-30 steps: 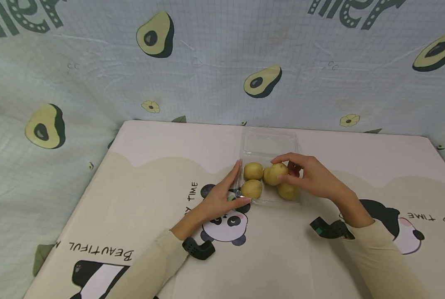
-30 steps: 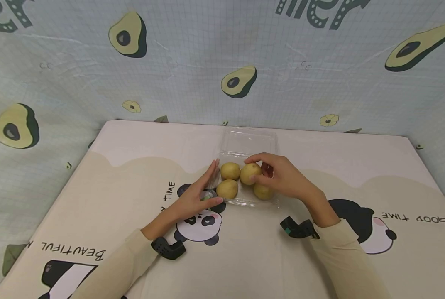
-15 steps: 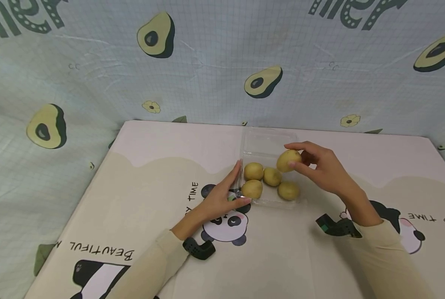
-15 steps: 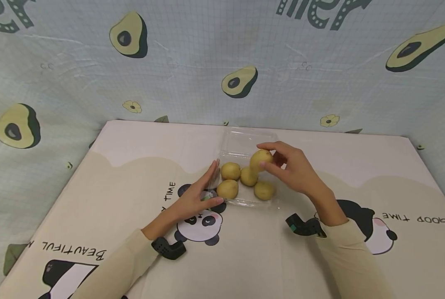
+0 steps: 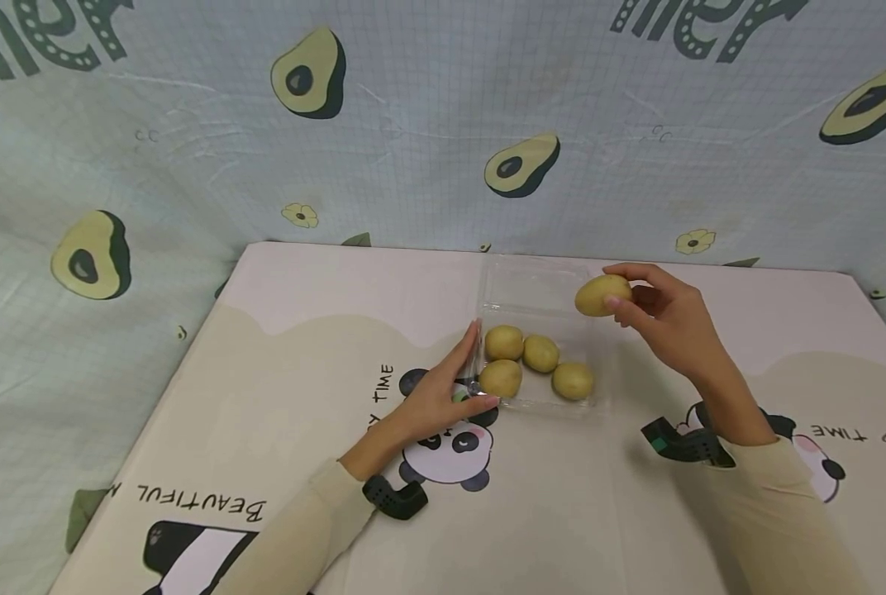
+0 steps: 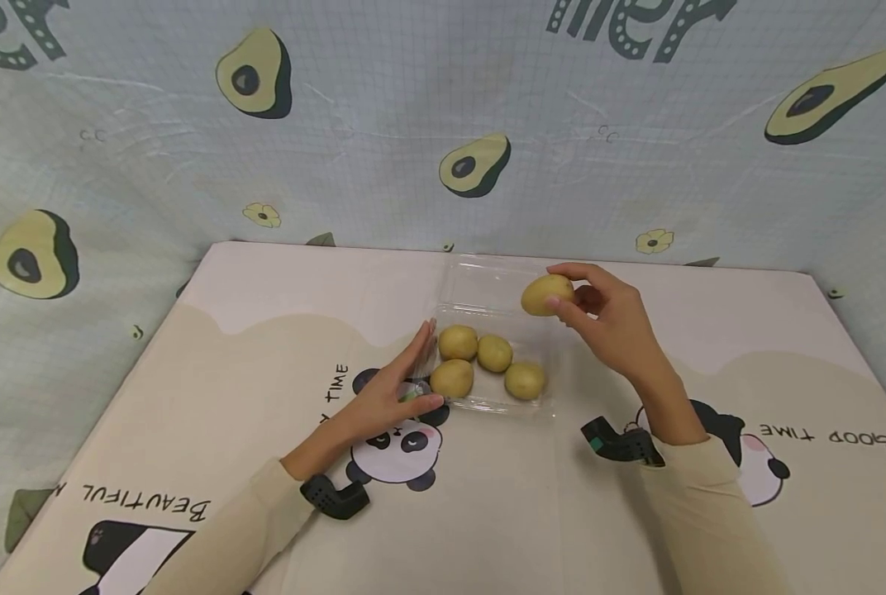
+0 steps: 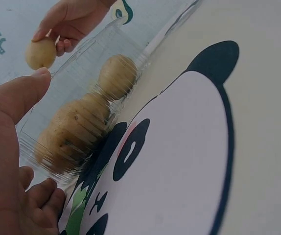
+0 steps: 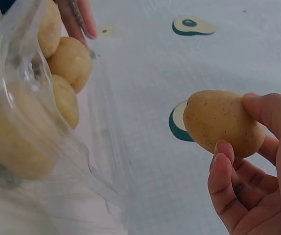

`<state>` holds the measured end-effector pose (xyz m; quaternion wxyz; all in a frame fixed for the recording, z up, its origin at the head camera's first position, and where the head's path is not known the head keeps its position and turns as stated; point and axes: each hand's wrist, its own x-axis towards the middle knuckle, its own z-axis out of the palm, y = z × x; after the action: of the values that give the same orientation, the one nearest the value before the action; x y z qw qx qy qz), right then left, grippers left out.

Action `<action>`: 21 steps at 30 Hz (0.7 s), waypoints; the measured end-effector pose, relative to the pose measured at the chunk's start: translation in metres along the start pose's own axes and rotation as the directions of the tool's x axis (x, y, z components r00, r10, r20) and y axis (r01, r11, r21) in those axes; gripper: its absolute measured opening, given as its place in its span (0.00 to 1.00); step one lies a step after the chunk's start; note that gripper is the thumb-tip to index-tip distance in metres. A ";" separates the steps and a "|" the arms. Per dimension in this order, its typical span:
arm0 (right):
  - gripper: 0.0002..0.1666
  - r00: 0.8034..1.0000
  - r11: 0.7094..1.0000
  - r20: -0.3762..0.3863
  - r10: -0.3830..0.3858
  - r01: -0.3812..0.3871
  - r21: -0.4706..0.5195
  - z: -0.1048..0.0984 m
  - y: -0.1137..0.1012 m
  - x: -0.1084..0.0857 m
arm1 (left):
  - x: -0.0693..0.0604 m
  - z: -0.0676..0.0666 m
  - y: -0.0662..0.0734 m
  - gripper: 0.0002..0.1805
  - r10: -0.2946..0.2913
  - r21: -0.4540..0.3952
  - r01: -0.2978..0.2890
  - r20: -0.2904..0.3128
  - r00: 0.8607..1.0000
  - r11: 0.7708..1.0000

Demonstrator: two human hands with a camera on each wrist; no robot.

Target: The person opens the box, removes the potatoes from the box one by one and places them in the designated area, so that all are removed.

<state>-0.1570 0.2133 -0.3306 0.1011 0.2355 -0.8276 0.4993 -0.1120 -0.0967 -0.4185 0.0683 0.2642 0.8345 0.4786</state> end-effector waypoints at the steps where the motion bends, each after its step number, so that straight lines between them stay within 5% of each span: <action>1: 0.22 1.000 1.000 -0.013 0.009 -0.009 0.007 -0.001 0.001 0.000 | 0.000 0.000 0.000 0.61 -0.001 0.001 0.001 -0.001 1.000 1.000; 14: 0.21 0.983 0.995 -0.155 0.097 -0.090 0.049 -0.015 0.029 -0.002 | 0.000 0.000 -0.001 0.59 0.003 -0.008 -0.003 0.004 1.000 1.000; 21: 0.21 0.967 0.973 -0.196 0.164 -0.125 0.194 -0.021 0.048 -0.005 | -0.001 0.000 -0.001 0.58 0.000 -0.021 0.000 0.005 1.000 1.000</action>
<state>-0.1775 0.2513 -0.3597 0.1297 0.1282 -0.7787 0.6004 -0.1119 -0.0979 -0.4193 0.0731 0.2647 0.8292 0.4869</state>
